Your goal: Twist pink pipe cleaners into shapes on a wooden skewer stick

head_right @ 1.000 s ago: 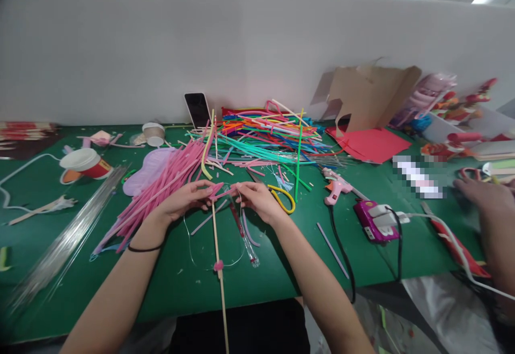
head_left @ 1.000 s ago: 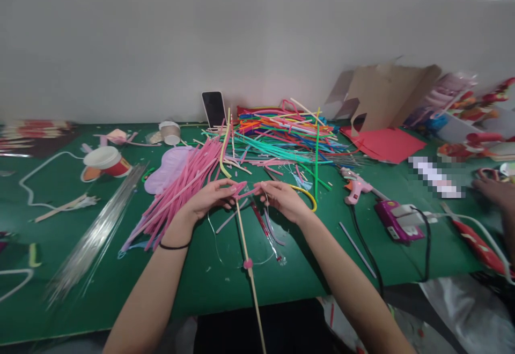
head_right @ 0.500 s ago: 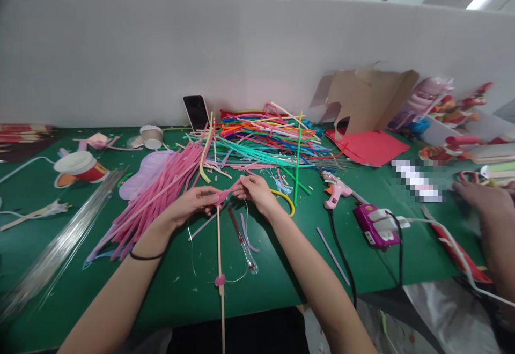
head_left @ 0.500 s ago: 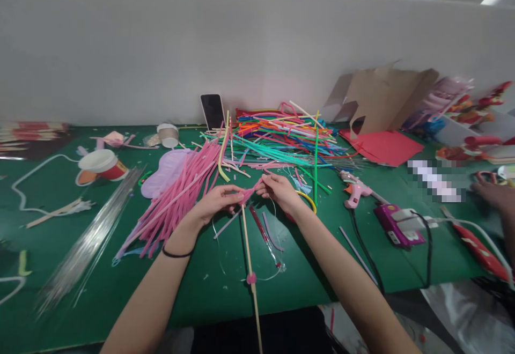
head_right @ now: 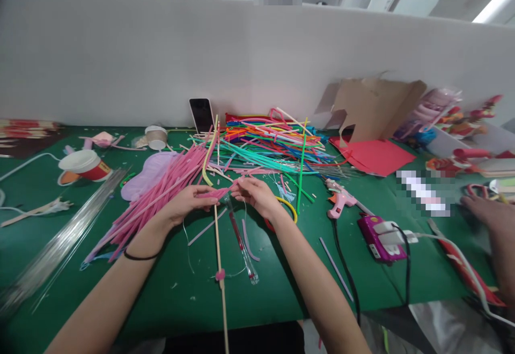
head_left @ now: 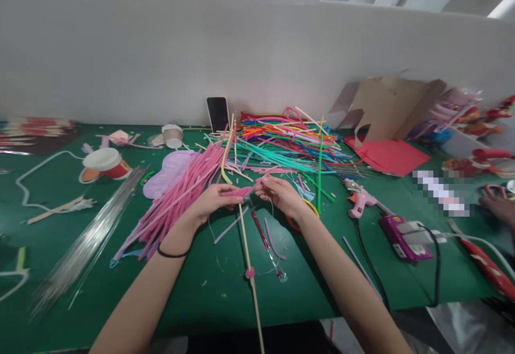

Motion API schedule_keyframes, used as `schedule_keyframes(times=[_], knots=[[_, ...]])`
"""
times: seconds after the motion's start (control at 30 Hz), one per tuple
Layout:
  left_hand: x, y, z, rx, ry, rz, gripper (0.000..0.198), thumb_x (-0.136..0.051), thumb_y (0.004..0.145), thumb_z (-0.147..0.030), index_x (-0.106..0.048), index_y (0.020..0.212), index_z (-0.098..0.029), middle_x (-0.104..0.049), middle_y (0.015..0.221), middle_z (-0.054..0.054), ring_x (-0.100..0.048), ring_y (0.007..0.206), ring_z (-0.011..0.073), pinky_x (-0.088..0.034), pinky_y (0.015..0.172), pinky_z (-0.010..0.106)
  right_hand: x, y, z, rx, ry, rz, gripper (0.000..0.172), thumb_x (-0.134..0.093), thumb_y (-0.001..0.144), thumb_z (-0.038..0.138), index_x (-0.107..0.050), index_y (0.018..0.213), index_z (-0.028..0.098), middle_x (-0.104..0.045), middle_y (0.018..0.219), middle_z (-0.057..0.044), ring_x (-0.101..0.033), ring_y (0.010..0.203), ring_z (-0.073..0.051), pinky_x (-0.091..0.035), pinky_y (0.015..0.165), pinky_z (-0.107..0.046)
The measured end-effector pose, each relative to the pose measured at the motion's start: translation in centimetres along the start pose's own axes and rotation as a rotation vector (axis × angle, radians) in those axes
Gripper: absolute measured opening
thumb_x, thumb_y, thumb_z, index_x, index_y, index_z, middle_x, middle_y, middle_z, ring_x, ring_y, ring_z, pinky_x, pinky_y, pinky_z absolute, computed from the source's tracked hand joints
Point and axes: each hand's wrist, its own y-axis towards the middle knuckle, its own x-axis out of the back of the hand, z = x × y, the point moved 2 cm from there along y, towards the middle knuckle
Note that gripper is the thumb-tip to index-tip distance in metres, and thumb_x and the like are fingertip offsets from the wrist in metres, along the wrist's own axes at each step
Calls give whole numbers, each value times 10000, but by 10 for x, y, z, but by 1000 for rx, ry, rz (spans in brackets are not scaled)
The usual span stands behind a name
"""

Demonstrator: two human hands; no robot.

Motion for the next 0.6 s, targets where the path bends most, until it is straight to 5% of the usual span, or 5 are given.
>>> schedule_keyframes(times=[0.17, 0.43, 0.6], knots=[[3, 10, 0, 32, 17, -60, 383, -816, 620, -329, -696, 918, -120, -691, 767, 52, -607, 655, 132, -474, 602, 236, -1, 0, -7, 8, 18, -20, 257, -731, 773, 377, -710, 855, 134, -722, 795, -46, -670, 679, -93, -562, 652, -182], [-4, 21, -21, -26, 186, 381, 280, -724, 734, -404, -689, 843, -149, -642, 765, 14, -594, 670, 122, -466, 603, 222, 1, 3, 1, 6, -126, -84, 261, -773, 713, 341, -716, 846, 123, -724, 745, -59, -679, 667, -115, -568, 671, -218], [-16, 40, -13, -79, 142, 402, 317, -703, 755, -449, -684, 796, -136, -626, 682, -2, -554, 602, 99, -439, 590, 212, 2, 1, -1, 120, -211, -159, 332, -742, 705, 457, -685, 806, 147, -717, 725, -44, -684, 656, -136, -570, 655, -256]])
